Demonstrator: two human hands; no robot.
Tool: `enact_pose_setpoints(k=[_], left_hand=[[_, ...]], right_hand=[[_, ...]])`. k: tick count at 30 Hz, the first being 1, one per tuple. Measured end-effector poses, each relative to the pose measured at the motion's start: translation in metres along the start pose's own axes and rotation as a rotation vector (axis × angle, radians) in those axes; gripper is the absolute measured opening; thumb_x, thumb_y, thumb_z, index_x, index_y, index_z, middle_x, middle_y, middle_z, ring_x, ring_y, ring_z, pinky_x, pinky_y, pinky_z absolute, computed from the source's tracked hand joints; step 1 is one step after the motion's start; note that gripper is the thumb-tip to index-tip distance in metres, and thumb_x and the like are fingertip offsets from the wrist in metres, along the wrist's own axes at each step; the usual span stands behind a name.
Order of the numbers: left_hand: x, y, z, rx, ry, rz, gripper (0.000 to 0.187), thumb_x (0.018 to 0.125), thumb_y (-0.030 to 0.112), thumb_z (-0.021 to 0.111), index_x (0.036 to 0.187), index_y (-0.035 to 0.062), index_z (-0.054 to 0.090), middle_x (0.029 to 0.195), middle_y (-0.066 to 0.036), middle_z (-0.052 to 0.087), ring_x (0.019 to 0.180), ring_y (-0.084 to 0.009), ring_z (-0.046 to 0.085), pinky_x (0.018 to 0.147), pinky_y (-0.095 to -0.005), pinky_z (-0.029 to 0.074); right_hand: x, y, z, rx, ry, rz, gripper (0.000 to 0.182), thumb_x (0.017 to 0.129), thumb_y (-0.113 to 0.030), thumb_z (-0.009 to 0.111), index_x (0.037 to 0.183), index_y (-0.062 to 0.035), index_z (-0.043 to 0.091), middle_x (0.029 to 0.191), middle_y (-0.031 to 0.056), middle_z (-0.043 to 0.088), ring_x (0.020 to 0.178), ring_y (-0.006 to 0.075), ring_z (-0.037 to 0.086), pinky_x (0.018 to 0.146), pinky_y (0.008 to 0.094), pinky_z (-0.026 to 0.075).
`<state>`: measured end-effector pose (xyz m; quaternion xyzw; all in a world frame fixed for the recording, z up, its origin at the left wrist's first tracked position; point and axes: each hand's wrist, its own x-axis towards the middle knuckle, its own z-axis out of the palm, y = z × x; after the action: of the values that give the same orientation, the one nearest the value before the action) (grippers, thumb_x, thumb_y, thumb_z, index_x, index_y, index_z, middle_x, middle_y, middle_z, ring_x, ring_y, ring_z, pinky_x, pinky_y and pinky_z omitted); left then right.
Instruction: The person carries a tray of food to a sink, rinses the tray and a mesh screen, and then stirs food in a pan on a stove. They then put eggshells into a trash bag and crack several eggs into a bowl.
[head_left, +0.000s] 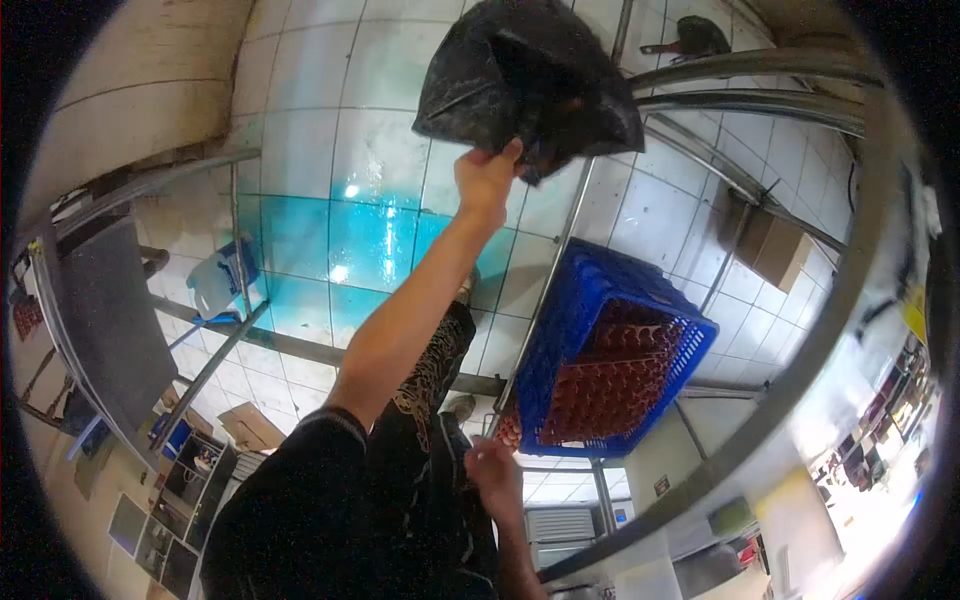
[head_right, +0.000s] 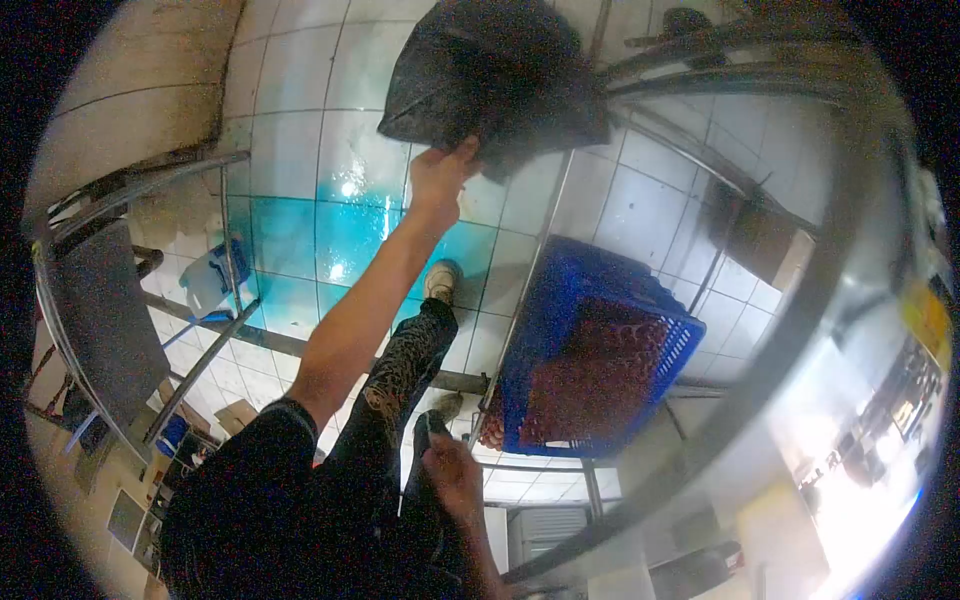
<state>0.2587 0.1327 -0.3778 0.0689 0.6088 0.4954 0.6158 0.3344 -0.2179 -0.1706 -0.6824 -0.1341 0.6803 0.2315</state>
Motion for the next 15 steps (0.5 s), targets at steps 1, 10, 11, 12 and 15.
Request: enact_pose_setpoints(k=[1,10,11,12,15], left_hand=[[-0.028,0.025,0.007,-0.012,-0.032,0.028,0.027,0.084,0.016,0.075,0.099,-0.0037,0.065,0.095,-0.010,0.069,0.080,-0.0197,0.065,0.074,-0.0336,0.053],[-0.091,0.092,0.025,-0.029,-0.031,0.039,0.010,0.083,0.003,0.072,0.085,-0.0019,0.064,0.094,-0.012,0.067,0.081,-0.0221,0.066,0.075,-0.0353,0.057],[-0.091,0.096,0.026,-0.017,-0.031,0.030,0.011,0.083,0.003,0.073,0.085,-0.0024,0.063,0.094,-0.012,0.067,0.081,-0.0223,0.066,0.076,-0.0353,0.057],[-0.095,0.094,0.023,0.002,-0.023,0.008,0.012,0.082,0.002,0.073,0.084,-0.0029,0.063,0.093,-0.012,0.067,0.081,-0.0225,0.067,0.076,-0.0354,0.057],[-0.091,0.091,0.019,0.034,0.000,-0.049,0.012,0.082,0.004,0.073,0.084,-0.0028,0.063,0.093,-0.012,0.067,0.080,-0.0226,0.067,0.077,-0.0353,0.057]], right_hand=[[0.008,-0.013,0.002,0.061,0.028,0.031,0.030,0.088,-0.008,0.069,0.117,-0.0035,0.062,0.093,0.0024,0.062,0.084,0.0097,0.056,0.074,0.0260,0.047],[0.179,-0.156,0.006,0.533,0.283,-0.122,0.035,0.091,-0.030,0.064,0.117,-0.0062,0.062,0.103,0.0053,0.062,0.073,0.0114,0.052,0.069,0.0296,0.044],[0.197,-0.171,0.005,0.649,0.238,-0.192,0.044,0.091,-0.035,0.063,0.124,-0.0067,0.058,0.112,0.0069,0.060,0.078,0.0126,0.052,0.071,0.0293,0.044],[0.212,-0.184,-0.001,0.678,0.251,-0.182,0.050,0.089,-0.041,0.064,0.125,-0.0067,0.056,0.110,0.0058,0.059,0.077,0.0126,0.051,0.071,0.0288,0.042],[0.261,-0.226,-0.022,0.650,0.383,-0.053,0.062,0.084,-0.057,0.067,0.118,-0.0068,0.056,0.091,0.0000,0.056,0.070,0.0113,0.046,0.069,0.0275,0.038]])
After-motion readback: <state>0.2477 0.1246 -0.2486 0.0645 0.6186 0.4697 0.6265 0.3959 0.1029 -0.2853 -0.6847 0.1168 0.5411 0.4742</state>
